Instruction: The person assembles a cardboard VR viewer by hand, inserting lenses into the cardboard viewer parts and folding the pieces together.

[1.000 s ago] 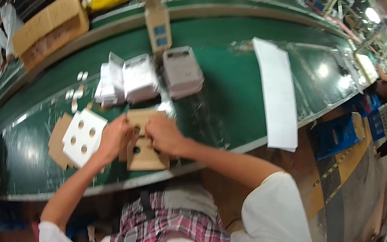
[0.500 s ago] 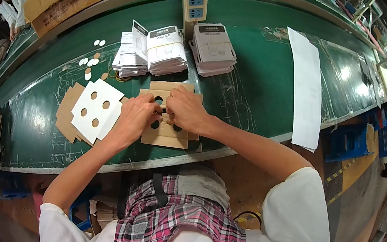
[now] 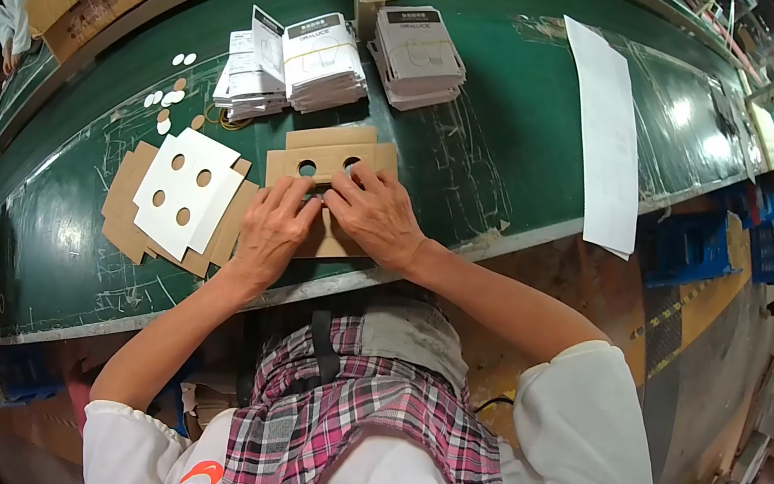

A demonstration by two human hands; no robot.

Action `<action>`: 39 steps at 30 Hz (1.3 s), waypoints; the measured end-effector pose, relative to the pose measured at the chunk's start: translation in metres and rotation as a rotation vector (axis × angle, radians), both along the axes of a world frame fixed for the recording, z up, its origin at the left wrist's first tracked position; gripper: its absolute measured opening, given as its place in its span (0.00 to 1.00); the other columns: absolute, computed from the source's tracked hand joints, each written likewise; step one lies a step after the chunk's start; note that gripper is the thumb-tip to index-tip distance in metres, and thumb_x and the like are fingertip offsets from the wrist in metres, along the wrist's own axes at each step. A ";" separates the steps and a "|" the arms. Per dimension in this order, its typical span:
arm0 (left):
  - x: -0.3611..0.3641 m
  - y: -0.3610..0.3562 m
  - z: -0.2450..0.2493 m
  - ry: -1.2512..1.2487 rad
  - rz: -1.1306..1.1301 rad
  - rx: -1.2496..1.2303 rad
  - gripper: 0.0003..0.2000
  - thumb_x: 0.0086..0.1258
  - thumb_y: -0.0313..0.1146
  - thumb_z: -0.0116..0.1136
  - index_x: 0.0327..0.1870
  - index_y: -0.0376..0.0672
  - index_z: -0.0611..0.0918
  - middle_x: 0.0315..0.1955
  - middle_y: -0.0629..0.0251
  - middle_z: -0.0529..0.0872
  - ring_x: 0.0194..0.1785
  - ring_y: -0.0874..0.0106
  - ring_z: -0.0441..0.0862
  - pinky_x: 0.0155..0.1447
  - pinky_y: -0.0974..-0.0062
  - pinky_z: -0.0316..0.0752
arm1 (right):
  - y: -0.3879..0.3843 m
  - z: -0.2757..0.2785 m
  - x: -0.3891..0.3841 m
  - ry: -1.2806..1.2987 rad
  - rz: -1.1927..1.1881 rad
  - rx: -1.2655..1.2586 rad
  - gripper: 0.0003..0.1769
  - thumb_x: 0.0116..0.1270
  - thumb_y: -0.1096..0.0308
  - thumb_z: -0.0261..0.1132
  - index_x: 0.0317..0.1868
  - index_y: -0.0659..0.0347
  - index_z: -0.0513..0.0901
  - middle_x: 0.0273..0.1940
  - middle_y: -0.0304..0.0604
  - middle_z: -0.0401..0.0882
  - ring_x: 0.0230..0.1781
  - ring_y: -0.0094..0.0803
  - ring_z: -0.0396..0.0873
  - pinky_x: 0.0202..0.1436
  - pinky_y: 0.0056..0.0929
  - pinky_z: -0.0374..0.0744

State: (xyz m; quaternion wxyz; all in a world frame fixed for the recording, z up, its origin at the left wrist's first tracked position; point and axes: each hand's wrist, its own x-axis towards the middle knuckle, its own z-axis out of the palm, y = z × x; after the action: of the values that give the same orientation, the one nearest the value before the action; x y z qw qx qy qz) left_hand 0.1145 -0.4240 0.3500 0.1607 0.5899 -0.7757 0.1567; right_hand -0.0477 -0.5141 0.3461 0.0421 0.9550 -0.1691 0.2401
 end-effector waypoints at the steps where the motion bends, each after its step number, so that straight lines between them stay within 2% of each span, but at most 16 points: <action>1: 0.000 0.003 0.000 -0.010 -0.012 -0.047 0.11 0.55 0.29 0.55 0.39 0.38 0.80 0.43 0.63 0.78 0.47 0.70 0.75 0.45 0.74 0.71 | -0.001 -0.001 0.001 -0.012 0.003 -0.027 0.04 0.53 0.68 0.60 0.31 0.56 0.75 0.36 0.36 0.71 0.45 0.31 0.72 0.43 0.28 0.73; 4: -0.004 0.017 -0.005 -0.095 -0.003 0.009 0.16 0.56 0.28 0.54 0.46 0.32 0.80 0.48 0.59 0.78 0.49 0.69 0.75 0.50 0.74 0.71 | 0.003 -0.004 0.001 -0.028 0.008 -0.043 0.04 0.54 0.68 0.60 0.30 0.56 0.74 0.34 0.36 0.70 0.43 0.31 0.72 0.40 0.27 0.73; 5: -0.006 0.021 -0.007 -0.083 -0.003 -0.007 0.17 0.57 0.27 0.54 0.48 0.29 0.79 0.47 0.58 0.78 0.50 0.68 0.75 0.56 0.71 0.70 | 0.006 -0.005 0.001 -0.012 0.002 -0.037 0.05 0.54 0.68 0.60 0.32 0.57 0.75 0.34 0.36 0.70 0.43 0.31 0.72 0.40 0.27 0.73; 6: -0.008 0.022 -0.007 -0.088 0.002 -0.013 0.17 0.58 0.27 0.53 0.48 0.29 0.79 0.46 0.58 0.78 0.50 0.67 0.75 0.57 0.71 0.70 | 0.006 -0.004 0.000 0.004 -0.001 -0.036 0.06 0.54 0.68 0.60 0.33 0.58 0.76 0.34 0.36 0.70 0.43 0.31 0.72 0.40 0.27 0.73; 9: -0.009 0.020 -0.006 -0.092 0.010 -0.002 0.17 0.58 0.27 0.53 0.48 0.29 0.78 0.46 0.56 0.78 0.50 0.65 0.74 0.61 0.69 0.68 | 0.026 0.000 -0.011 0.006 -0.040 -0.065 0.15 0.55 0.69 0.59 0.43 0.64 0.78 0.39 0.40 0.73 0.47 0.34 0.73 0.46 0.28 0.74; 12: -0.012 0.024 -0.008 -0.050 0.016 0.041 0.17 0.59 0.26 0.52 0.49 0.28 0.77 0.45 0.55 0.77 0.52 0.64 0.74 0.63 0.68 0.68 | 0.040 -0.003 -0.019 0.109 -0.069 -0.074 0.25 0.56 0.70 0.57 0.56 0.70 0.73 0.51 0.48 0.72 0.56 0.38 0.71 0.57 0.32 0.72; 13: -0.013 0.027 -0.014 -0.031 0.027 0.022 0.17 0.59 0.26 0.52 0.49 0.28 0.77 0.45 0.55 0.77 0.52 0.63 0.74 0.63 0.68 0.68 | 0.045 -0.011 -0.020 0.134 -0.085 -0.078 0.26 0.57 0.70 0.55 0.58 0.72 0.71 0.53 0.51 0.70 0.58 0.43 0.70 0.61 0.34 0.70; 16: -0.018 0.029 -0.021 -0.025 0.053 0.010 0.19 0.59 0.26 0.52 0.51 0.27 0.76 0.45 0.54 0.77 0.53 0.62 0.74 0.62 0.69 0.68 | 0.048 -0.015 -0.021 0.136 -0.095 -0.081 0.26 0.59 0.70 0.54 0.58 0.72 0.69 0.53 0.51 0.70 0.58 0.44 0.70 0.61 0.35 0.70; 20: -0.017 0.025 -0.022 -0.026 0.073 0.021 0.20 0.59 0.25 0.52 0.53 0.27 0.75 0.46 0.54 0.77 0.53 0.62 0.74 0.60 0.70 0.69 | 0.035 0.014 -0.025 0.059 -0.035 0.286 0.28 0.53 0.79 0.57 0.58 0.71 0.69 0.52 0.51 0.70 0.57 0.44 0.71 0.60 0.36 0.71; 21: -0.018 0.026 -0.022 -0.037 0.077 0.000 0.19 0.60 0.25 0.52 0.53 0.28 0.75 0.46 0.55 0.77 0.53 0.62 0.74 0.59 0.71 0.70 | 0.032 0.012 -0.023 0.006 -0.026 0.281 0.29 0.50 0.82 0.58 0.57 0.71 0.70 0.52 0.51 0.70 0.55 0.44 0.71 0.59 0.37 0.71; 24: -0.018 0.030 -0.023 -0.053 0.085 -0.008 0.20 0.61 0.25 0.52 0.55 0.28 0.74 0.46 0.55 0.76 0.53 0.63 0.75 0.58 0.72 0.71 | 0.036 0.005 -0.022 0.067 -0.015 0.159 0.28 0.50 0.81 0.57 0.56 0.72 0.70 0.52 0.51 0.70 0.54 0.44 0.72 0.58 0.37 0.72; 31: -0.019 0.032 -0.025 0.009 0.080 -0.004 0.21 0.57 0.25 0.51 0.54 0.26 0.75 0.49 0.52 0.76 0.55 0.61 0.74 0.60 0.72 0.70 | 0.045 -0.006 -0.021 0.063 -0.048 0.052 0.25 0.55 0.73 0.55 0.55 0.75 0.71 0.50 0.51 0.71 0.53 0.42 0.72 0.59 0.35 0.72; 34: -0.015 0.029 -0.026 0.097 0.056 0.039 0.20 0.57 0.24 0.53 0.52 0.28 0.76 0.48 0.51 0.76 0.54 0.59 0.74 0.58 0.70 0.71 | 0.046 -0.006 -0.021 0.075 -0.067 0.041 0.25 0.55 0.74 0.55 0.55 0.74 0.71 0.51 0.50 0.72 0.53 0.42 0.72 0.59 0.34 0.72; 37: 0.013 0.016 0.002 0.483 0.099 0.331 0.16 0.58 0.24 0.56 0.49 0.29 0.76 0.45 0.49 0.75 0.51 0.55 0.74 0.55 0.65 0.72 | 0.048 -0.004 -0.020 0.037 -0.106 0.037 0.23 0.55 0.72 0.56 0.53 0.72 0.74 0.48 0.47 0.73 0.51 0.37 0.72 0.59 0.33 0.72; 39: 0.019 0.009 0.002 0.571 0.217 0.110 0.15 0.60 0.26 0.57 0.47 0.30 0.76 0.42 0.49 0.76 0.50 0.53 0.74 0.53 0.62 0.72 | 0.048 -0.004 -0.020 0.023 -0.138 0.027 0.23 0.55 0.72 0.56 0.53 0.70 0.75 0.49 0.45 0.73 0.51 0.37 0.72 0.59 0.34 0.71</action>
State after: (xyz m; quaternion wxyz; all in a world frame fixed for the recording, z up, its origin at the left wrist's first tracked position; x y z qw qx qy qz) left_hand 0.1340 -0.4147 0.3516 0.3222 0.6971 -0.6391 -0.0415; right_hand -0.0680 -0.4657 0.3422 0.0478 0.9443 -0.2370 0.2234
